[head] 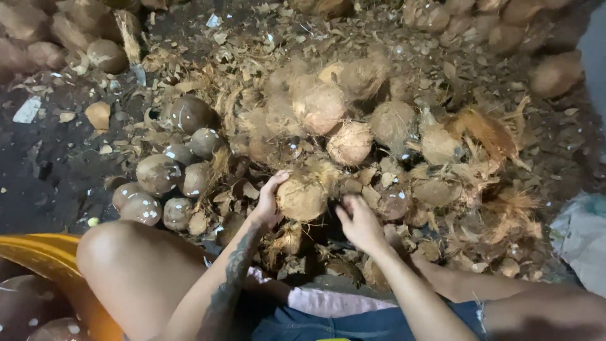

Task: Using a curved knife to shave off the remaining fibrous husk from coconut shells.

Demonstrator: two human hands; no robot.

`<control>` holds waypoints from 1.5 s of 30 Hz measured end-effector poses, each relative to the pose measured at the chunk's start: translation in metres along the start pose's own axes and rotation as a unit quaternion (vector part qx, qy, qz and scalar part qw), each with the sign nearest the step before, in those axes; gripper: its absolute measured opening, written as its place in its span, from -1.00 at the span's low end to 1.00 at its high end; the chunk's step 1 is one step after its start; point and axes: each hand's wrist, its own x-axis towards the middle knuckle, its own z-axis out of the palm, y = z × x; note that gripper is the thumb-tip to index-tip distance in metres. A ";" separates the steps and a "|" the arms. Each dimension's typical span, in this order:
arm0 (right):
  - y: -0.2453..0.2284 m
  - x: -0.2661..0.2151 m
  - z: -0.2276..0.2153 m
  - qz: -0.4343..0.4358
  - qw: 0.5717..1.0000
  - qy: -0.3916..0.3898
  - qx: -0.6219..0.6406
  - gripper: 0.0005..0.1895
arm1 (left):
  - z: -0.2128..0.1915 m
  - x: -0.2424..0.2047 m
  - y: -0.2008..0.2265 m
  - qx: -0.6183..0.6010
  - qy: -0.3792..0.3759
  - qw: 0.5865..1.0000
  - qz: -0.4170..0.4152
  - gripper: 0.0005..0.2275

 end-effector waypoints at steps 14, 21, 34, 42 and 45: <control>-0.078 -0.030 -0.085 -0.139 0.659 0.232 0.702 -0.43 | 0.046 -0.011 0.020 0.348 -0.261 0.895 0.095 -0.34; -0.093 -0.041 -0.110 -0.191 0.624 0.250 0.715 -0.31 | 0.058 -0.022 0.008 0.175 -0.304 0.926 0.140 -0.29; -0.085 -0.039 -0.132 -0.338 0.538 0.154 0.757 -0.26 | 0.061 -0.034 0.036 0.139 -0.421 0.886 0.137 0.00; -0.097 -0.050 -0.147 -0.267 0.529 0.132 0.795 -0.28 | 0.081 -0.034 0.011 0.298 -0.445 0.836 0.119 -0.16; -0.106 -0.056 -0.183 -0.284 0.400 0.126 0.862 -0.32 | 0.090 -0.028 -0.019 0.053 -0.405 0.904 0.125 -0.08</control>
